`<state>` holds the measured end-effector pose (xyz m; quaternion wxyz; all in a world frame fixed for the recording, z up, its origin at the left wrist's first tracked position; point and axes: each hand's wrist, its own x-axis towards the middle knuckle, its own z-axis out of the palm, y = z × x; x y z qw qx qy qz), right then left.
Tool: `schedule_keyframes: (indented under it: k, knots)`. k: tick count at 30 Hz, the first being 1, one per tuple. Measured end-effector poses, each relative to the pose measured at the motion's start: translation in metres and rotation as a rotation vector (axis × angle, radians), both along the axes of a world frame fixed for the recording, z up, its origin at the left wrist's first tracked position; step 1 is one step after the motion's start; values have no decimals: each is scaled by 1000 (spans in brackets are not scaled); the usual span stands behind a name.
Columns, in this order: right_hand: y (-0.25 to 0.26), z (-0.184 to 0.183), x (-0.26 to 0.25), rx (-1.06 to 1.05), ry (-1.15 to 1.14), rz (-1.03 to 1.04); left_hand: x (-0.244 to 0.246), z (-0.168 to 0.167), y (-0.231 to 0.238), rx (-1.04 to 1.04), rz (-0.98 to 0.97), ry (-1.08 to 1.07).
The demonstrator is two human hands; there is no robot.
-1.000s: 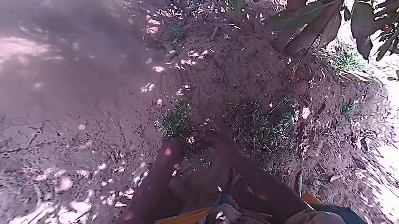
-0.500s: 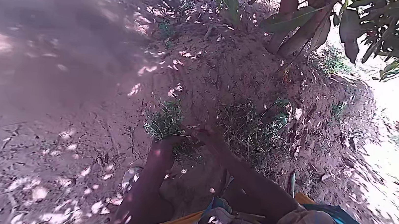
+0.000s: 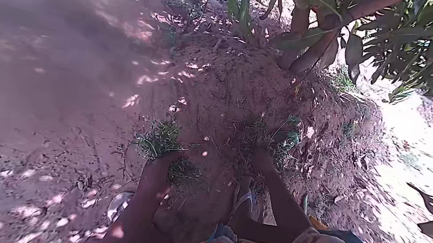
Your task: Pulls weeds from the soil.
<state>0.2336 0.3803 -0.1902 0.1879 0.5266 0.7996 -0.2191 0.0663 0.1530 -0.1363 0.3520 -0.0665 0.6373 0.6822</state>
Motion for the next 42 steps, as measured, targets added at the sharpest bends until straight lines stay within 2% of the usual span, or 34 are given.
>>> schedule_keyframes:
  k: [5, 9, 12, 15, 18, 20, 22, 25, 27, 29, 31, 36, 42]
  knots:
    - [22, 31, 1, -66, 58, -17, -1, -4, 1, 13, -19, -25]
    - [32, 77, -4, 199, 255, -171, -2, -7, 2, -10, 14, -65]
    - [31, 88, -8, 269, 347, -121, -3, -5, 3, -35, 9, -69]
    - [13, 75, -23, 111, 372, 24, -3, -4, 2, -40, 8, -60]
    - [-7, 38, -38, -10, 203, 206, -3, 0, 0, -23, 12, -62]
    - [-15, 15, -35, -5, 52, 206, -3, 2, -1, -12, 17, -61]
    - [-15, 10, -29, 12, 7, 162, -5, 2, -2, -10, 16, -53]
    - [-3, 33, -29, 3, 288, 17, -7, -1, -4, -7, 16, -61]
    - [2, 54, -32, -61, 661, -148, -6, -1, -3, -17, 21, -73]
    - [4, 68, -32, -239, 1039, -253, -7, 1, -3, -26, 27, -81]
    - [2, 71, -31, -413, 1251, -300, -8, 1, -4, -23, 33, -73]
    - [-8, 67, -33, -680, 1461, -523, -3, 3, -2, 73, -12, -81]
    - [-34, 70, -50, -852, 1423, -439, -2, 5, 1, 183, -159, -195]
